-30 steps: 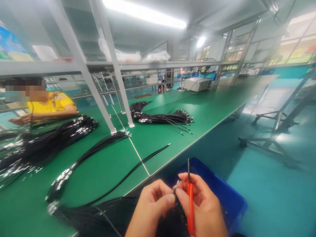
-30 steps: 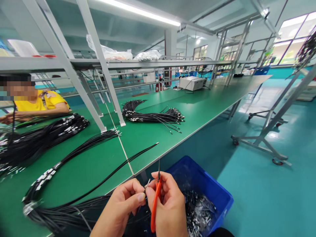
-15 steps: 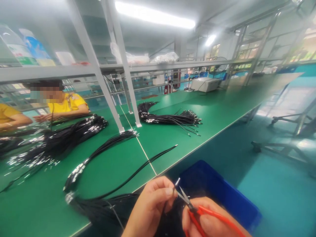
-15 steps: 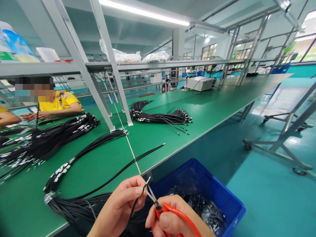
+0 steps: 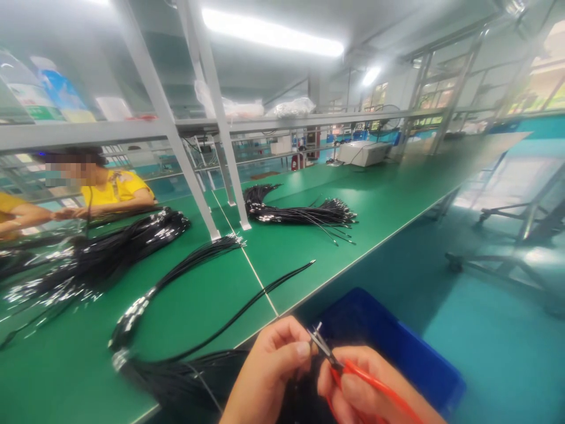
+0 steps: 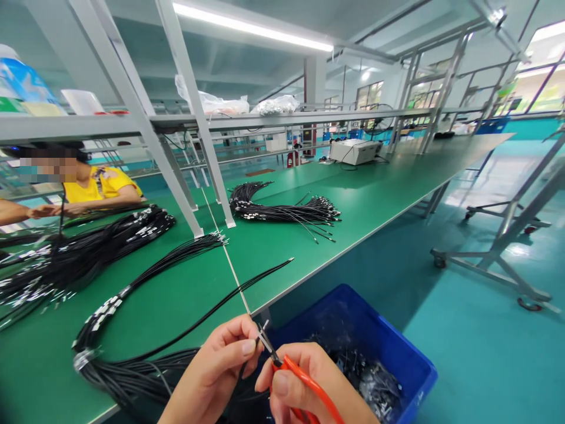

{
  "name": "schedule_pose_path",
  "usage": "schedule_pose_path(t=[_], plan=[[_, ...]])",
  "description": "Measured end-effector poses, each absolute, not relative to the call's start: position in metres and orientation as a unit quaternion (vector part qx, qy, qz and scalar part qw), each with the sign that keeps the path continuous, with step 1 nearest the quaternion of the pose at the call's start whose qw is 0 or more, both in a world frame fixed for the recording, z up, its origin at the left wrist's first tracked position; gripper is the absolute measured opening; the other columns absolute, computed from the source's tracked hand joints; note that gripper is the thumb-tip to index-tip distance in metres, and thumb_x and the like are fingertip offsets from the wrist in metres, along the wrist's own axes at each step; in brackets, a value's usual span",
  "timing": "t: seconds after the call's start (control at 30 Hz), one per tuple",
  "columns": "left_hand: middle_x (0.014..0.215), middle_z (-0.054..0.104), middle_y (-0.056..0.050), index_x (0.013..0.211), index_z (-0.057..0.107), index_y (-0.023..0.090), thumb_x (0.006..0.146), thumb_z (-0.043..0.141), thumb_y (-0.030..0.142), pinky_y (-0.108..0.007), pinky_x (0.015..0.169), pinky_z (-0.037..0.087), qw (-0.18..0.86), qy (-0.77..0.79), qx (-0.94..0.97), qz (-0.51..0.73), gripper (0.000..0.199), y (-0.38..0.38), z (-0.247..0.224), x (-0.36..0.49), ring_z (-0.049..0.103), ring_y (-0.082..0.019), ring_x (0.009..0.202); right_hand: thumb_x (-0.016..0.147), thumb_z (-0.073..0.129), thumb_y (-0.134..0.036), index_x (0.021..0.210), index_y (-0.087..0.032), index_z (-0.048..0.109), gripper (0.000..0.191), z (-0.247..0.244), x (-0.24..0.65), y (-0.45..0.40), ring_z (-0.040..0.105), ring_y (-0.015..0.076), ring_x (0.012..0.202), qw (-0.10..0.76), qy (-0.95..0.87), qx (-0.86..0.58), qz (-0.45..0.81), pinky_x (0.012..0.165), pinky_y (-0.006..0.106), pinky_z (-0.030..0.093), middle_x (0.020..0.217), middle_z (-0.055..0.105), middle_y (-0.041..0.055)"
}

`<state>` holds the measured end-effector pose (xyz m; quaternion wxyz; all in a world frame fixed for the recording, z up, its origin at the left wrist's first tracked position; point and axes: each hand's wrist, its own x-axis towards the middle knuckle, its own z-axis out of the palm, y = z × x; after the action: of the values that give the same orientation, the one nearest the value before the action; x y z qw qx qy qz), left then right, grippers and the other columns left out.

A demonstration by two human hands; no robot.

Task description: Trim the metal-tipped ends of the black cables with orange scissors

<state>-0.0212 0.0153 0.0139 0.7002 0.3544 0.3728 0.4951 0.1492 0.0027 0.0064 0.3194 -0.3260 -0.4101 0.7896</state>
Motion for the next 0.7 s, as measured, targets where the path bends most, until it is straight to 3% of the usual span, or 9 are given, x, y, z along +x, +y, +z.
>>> schedule_pose_path(t=[0.1,0.23,0.4,0.6,0.7], plan=[[0.056,0.056,0.001,0.063,0.062,0.014,0.065,0.075,0.027,-0.021,0.05,0.028,0.695,0.377,0.361,0.495,0.019,0.016,0.013,-0.021,0.04,-0.008,0.05,0.063,0.07,-0.067,0.082,-0.02,0.064,0.05,0.009,0.149,0.009,0.034,0.0083,0.04,0.3,-0.451,-0.314,0.78,0.038,0.02,0.025,0.05,0.046,-0.0037],[0.053,0.055,0.001,0.061,0.06,0.014,0.063,0.076,0.027,-0.02,0.048,0.027,0.692,0.384,0.355,0.497,0.021,0.015,0.013,-0.021,0.039,-0.008,0.048,0.062,0.069,-0.069,0.078,-0.02,0.064,0.052,0.011,0.151,0.012,0.036,0.0089,0.039,0.272,-0.498,-0.338,0.751,0.035,0.02,0.022,0.047,0.044,-0.0048],[0.052,0.054,0.002,0.06,0.06,0.014,0.061,0.078,0.028,-0.019,0.048,0.028,0.698,0.385,0.338,0.501,0.023,0.015,0.015,-0.02,0.04,-0.007,0.047,0.06,0.071,-0.068,0.076,-0.017,0.067,0.053,0.014,0.154,0.007,0.027,0.0059,0.044,0.3,-0.515,-0.348,0.724,0.04,0.021,0.019,0.054,0.042,-0.006],[0.051,0.055,0.002,0.06,0.061,0.014,0.06,0.08,0.03,-0.018,0.047,0.028,0.686,0.397,0.349,0.5,0.025,0.015,0.016,-0.021,0.04,-0.007,0.047,0.059,0.067,-0.074,0.079,-0.014,0.067,0.062,0.007,0.157,0.01,0.029,0.0049,0.045,0.255,-0.509,-0.294,0.768,0.041,0.02,0.017,0.055,0.045,-0.0037],[0.053,0.057,0.002,0.062,0.062,0.015,0.06,0.081,0.032,-0.018,0.046,0.028,0.661,0.412,0.381,0.498,0.026,0.015,0.013,-0.021,0.04,-0.007,0.047,0.061,0.068,-0.072,0.077,-0.014,0.064,0.06,0.003,0.158,0.011,0.029,0.0036,0.042,0.296,-0.495,-0.265,0.773,0.04,0.019,0.017,0.051,0.045,-0.0042]])
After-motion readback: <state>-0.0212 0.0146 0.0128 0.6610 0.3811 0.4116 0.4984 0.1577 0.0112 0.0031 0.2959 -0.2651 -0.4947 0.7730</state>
